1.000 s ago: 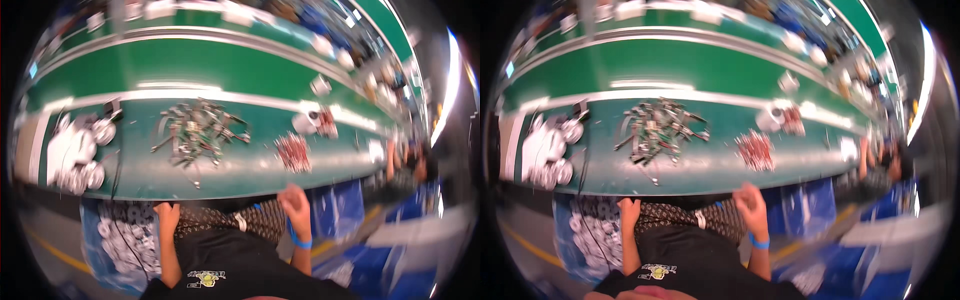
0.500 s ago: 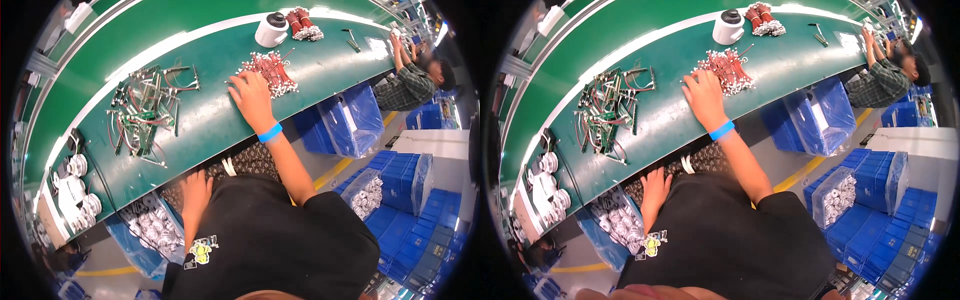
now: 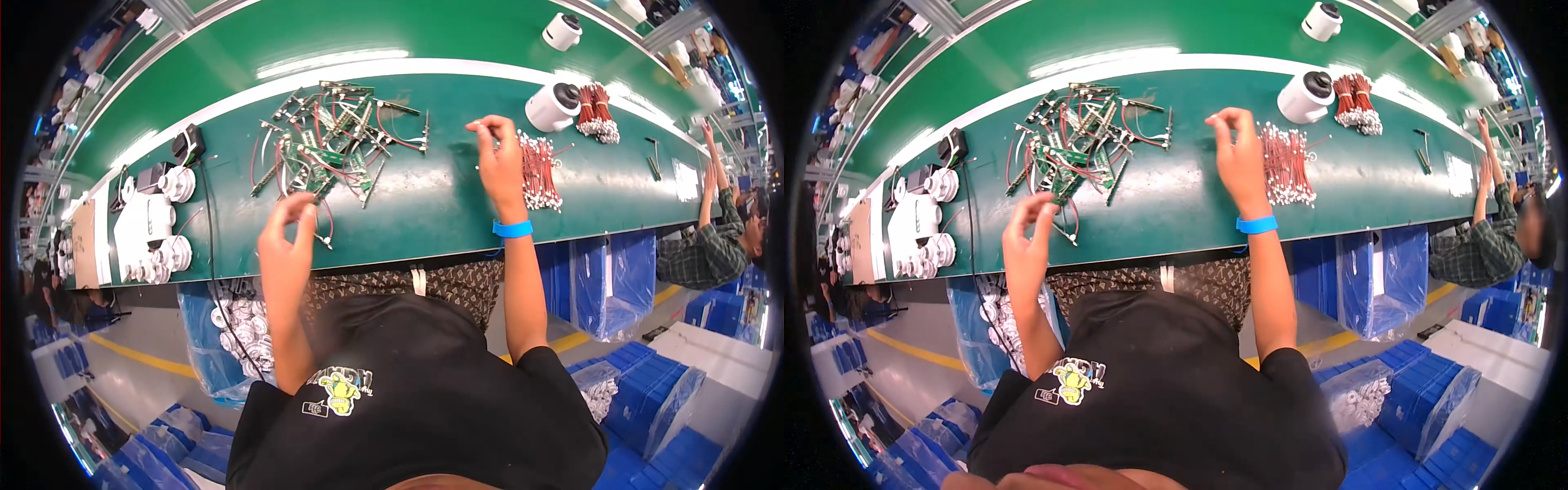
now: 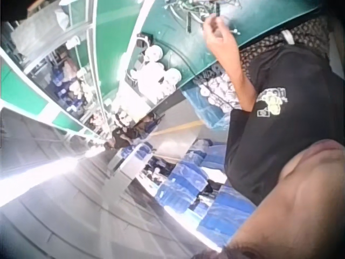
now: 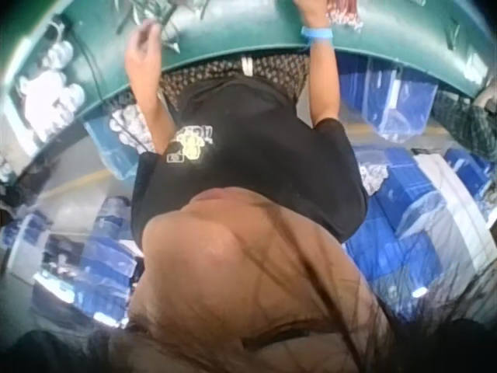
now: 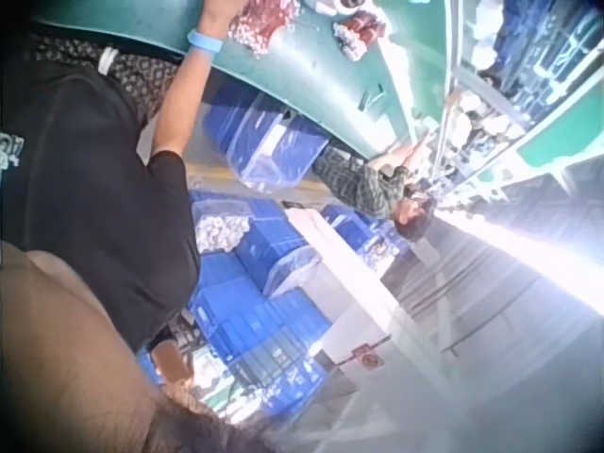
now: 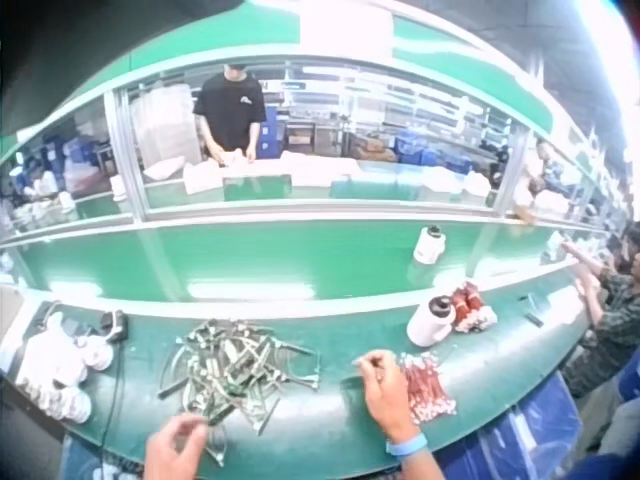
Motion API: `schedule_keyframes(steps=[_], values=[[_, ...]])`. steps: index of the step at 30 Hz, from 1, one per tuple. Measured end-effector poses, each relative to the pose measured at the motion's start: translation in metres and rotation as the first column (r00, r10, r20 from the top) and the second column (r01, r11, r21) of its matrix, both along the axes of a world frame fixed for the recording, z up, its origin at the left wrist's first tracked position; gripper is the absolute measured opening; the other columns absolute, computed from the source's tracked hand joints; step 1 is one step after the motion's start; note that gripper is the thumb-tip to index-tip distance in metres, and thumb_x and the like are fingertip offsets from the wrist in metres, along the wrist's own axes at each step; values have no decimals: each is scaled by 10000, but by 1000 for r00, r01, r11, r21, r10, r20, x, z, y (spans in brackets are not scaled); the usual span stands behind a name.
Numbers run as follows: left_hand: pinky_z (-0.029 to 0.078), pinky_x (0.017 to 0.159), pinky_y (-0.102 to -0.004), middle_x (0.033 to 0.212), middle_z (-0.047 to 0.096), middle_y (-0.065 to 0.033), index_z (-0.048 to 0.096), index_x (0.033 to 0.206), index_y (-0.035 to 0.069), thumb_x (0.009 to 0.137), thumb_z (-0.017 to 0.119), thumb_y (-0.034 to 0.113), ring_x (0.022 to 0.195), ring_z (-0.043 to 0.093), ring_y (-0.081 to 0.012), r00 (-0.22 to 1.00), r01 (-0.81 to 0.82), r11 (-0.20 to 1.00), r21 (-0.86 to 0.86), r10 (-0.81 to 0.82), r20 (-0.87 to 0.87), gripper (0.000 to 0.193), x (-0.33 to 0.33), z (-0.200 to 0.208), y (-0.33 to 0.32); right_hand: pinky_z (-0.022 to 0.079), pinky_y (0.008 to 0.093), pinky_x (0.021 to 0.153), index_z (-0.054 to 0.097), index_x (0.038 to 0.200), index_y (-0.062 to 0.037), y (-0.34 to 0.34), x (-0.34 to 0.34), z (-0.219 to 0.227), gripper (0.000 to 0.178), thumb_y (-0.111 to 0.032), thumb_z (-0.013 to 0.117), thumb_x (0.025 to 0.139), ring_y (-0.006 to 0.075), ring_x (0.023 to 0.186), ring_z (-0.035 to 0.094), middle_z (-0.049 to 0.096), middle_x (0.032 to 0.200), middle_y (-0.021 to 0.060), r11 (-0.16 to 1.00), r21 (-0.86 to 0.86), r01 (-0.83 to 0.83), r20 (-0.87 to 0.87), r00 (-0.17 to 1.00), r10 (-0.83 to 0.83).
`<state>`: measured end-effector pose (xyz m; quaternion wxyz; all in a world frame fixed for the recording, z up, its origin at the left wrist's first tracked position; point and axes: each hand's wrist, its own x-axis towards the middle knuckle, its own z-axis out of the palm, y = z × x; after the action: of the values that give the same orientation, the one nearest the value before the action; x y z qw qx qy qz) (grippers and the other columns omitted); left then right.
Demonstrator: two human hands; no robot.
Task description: Assembling light fixtures by connecting wiring to circuit boards and placing them into white plastic housings.
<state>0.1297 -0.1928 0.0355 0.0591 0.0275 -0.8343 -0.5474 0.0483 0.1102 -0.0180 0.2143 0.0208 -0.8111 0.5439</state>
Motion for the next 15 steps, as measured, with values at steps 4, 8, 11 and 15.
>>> schedule_keyframes(steps=[4,8,11,15], values=[[385,972,-388,1138,553,-177,541,1187,-11,859,639,157,1095,519,-307,958,-277,829,-485,201,-204,382,-10,-31,-40,481,272,827,513,1030,-12,-3,-15,6,112,-96,544,962,139,870,606,638,896,78,883,-469,-7,-90,995,-40],[360,1030,-389,1226,520,-176,513,1245,-6,849,641,134,1183,487,-331,968,-246,926,-286,217,-128,438,-5,-51,-61,469,278,749,534,1188,29,0,-18,-7,293,-121,594,944,146,828,574,622,921,72,575,-796,-190,-157,982,108],[331,1060,-362,1274,534,-153,519,1263,6,872,631,137,1241,471,-270,938,-330,936,-118,311,-153,427,-5,-37,-72,451,248,712,572,1215,33,-9,-9,-12,323,-127,606,937,124,808,566,634,936,61,596,-801,-60,47,986,163],[311,1072,-381,1287,523,-164,521,1249,0,880,616,167,1233,465,-296,763,-637,738,-220,567,-310,416,-8,-2,-123,434,235,663,606,1143,31,-17,-15,-30,262,-114,618,926,111,772,558,642,940,69,567,-818,-98,61,965,254]])
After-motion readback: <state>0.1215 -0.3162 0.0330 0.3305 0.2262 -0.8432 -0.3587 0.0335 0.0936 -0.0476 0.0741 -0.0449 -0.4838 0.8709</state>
